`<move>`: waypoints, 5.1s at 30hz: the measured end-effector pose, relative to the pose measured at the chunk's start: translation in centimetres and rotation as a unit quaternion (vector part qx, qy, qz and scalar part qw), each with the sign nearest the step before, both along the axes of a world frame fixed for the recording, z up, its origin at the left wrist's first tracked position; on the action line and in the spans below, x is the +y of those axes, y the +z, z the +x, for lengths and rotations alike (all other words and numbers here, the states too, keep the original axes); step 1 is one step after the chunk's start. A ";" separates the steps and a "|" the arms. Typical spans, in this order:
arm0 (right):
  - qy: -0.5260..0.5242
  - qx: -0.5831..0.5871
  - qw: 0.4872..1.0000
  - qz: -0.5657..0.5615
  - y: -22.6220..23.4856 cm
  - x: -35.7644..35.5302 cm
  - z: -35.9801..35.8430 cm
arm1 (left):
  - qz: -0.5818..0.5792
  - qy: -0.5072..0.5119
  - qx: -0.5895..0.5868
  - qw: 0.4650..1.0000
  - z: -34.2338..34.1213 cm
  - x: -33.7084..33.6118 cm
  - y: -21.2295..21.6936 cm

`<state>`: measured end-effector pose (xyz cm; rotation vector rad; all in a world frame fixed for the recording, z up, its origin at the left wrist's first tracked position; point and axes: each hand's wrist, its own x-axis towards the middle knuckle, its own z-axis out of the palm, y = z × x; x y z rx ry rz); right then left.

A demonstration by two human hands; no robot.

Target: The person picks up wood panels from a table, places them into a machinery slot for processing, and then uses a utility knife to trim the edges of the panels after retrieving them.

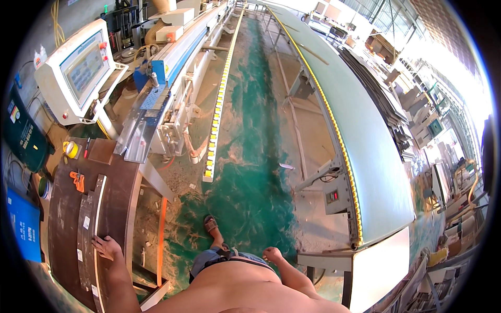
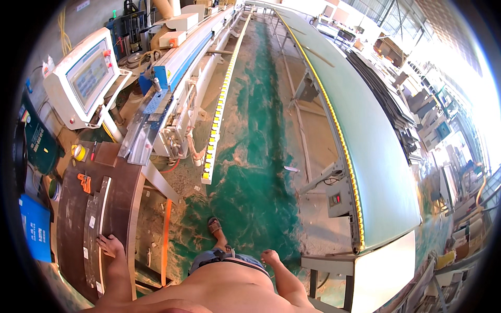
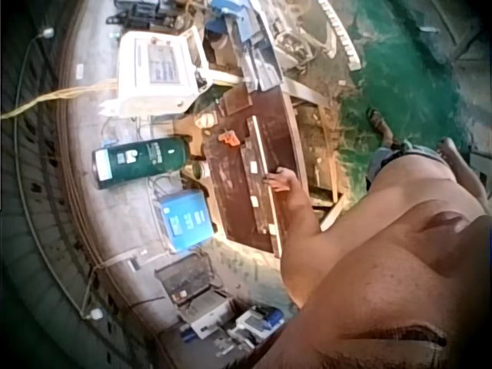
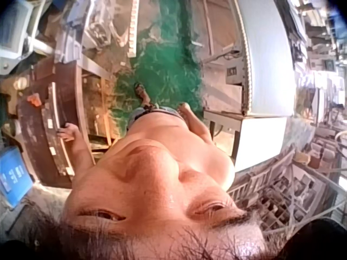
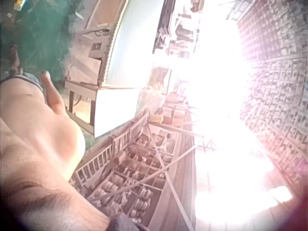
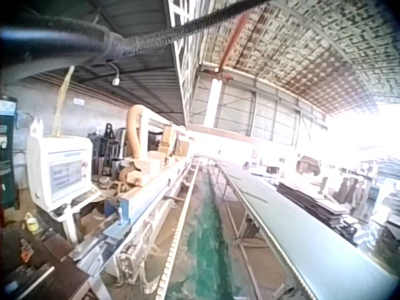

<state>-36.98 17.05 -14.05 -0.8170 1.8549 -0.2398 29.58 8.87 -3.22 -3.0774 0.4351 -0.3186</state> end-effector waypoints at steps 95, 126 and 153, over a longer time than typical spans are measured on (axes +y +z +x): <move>-0.814 -0.177 0.347 -0.430 13.7 5.7 -8.4 | 0.295 -0.877 0.377 -0.044 -85.4 -16.9 8.2; -0.933 0.000 0.341 0.115 17.3 2.1 0.7 | 0.008 -0.999 0.041 -0.006 -143.8 -30.1 -0.1; -0.975 0.114 0.124 -0.142 6.2 19.3 6.7 | 0.238 -0.697 0.247 -0.630 -100.7 23.1 -0.7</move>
